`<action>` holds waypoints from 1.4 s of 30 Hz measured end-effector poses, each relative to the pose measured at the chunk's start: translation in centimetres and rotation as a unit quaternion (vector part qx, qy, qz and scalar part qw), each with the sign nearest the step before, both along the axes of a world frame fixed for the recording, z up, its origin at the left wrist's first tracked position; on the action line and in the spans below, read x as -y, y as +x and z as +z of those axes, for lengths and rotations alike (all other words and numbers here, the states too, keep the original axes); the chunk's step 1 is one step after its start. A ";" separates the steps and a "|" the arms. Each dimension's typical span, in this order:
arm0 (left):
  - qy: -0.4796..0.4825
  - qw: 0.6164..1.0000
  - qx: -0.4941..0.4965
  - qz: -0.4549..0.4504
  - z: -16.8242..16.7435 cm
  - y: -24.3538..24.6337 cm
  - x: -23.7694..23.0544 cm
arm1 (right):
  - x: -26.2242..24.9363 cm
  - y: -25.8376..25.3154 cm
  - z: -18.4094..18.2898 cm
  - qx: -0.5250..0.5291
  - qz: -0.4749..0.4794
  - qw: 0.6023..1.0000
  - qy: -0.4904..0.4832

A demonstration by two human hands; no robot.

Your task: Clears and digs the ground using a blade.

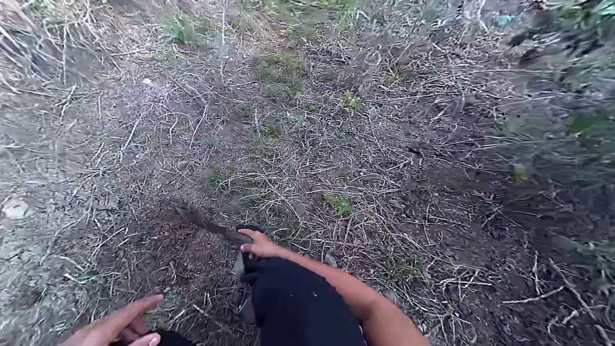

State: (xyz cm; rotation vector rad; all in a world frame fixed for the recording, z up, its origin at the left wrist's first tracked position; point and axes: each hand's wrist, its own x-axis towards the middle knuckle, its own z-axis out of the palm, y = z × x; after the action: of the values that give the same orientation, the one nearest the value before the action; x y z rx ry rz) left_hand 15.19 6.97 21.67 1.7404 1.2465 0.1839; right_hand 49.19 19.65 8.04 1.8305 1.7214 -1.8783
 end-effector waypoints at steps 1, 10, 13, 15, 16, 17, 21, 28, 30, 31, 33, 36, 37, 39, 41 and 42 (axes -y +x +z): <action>0.027 1.000 0.002 0.014 -0.3 0.4 0.3 | -0.2 0.4 1.0 -0.002 -0.012 1.000 0.002; 0.134 0.985 -0.011 0.103 1.8 -0.4 6.5 | 0.5 9.4 19.9 0.004 0.017 0.988 0.156; 0.131 0.987 0.001 0.096 2.0 -0.8 7.0 | -0.7 9.8 19.5 -0.006 -0.015 0.990 0.139; 0.118 0.989 0.004 0.087 2.2 -0.6 6.6 | -3.1 7.2 15.0 0.007 -0.040 0.995 0.092; 0.110 0.990 0.005 0.083 2.3 -0.4 6.4 | -4.6 5.3 11.6 0.019 -0.060 0.996 0.061; 0.107 0.991 0.001 0.079 2.3 -0.2 6.1 | -6.2 3.3 7.6 0.022 -0.083 0.996 0.029; 0.085 0.993 -0.019 0.084 2.6 0.5 5.3 | -8.0 1.3 -2.8 -0.036 -0.153 0.987 -0.035; 0.014 0.995 -0.051 0.089 2.6 0.6 4.0 | -4.7 2.7 -6.6 0.113 0.113 0.977 0.139; 0.005 0.993 -0.065 0.094 2.5 0.8 3.8 | -3.7 0.0 -4.8 0.160 0.193 0.953 0.169; 0.005 0.993 -0.069 0.097 2.4 0.9 3.7 | -3.2 -1.2 -3.7 0.166 0.204 0.949 0.174; 0.008 0.992 -0.073 0.100 2.3 0.9 3.6 | -2.9 -2.1 -1.1 0.147 0.186 0.956 0.175; 0.017 0.993 -0.057 0.104 2.3 0.7 3.8 | -4.1 1.3 2.9 0.050 0.133 0.976 0.165; 0.021 0.993 -0.048 0.103 2.3 0.5 4.1 | -4.4 3.0 4.2 0.007 0.116 0.981 0.157; 0.032 0.994 -0.029 0.100 2.2 0.1 4.6 | -4.6 5.5 6.7 -0.060 0.071 0.988 0.122; 0.041 0.995 -0.019 0.090 2.2 -0.2 4.8 | -4.8 6.1 7.9 -0.086 0.027 0.993 0.083; 0.038 0.996 -0.018 0.084 2.2 -0.3 4.8 | -5.1 5.6 7.7 -0.087 0.008 0.994 0.058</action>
State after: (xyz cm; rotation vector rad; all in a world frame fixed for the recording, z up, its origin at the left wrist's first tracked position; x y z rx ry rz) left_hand 14.87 2.14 23.84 1.7093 1.4287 0.3029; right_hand 54.78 24.74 15.71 1.7282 1.9317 -2.0284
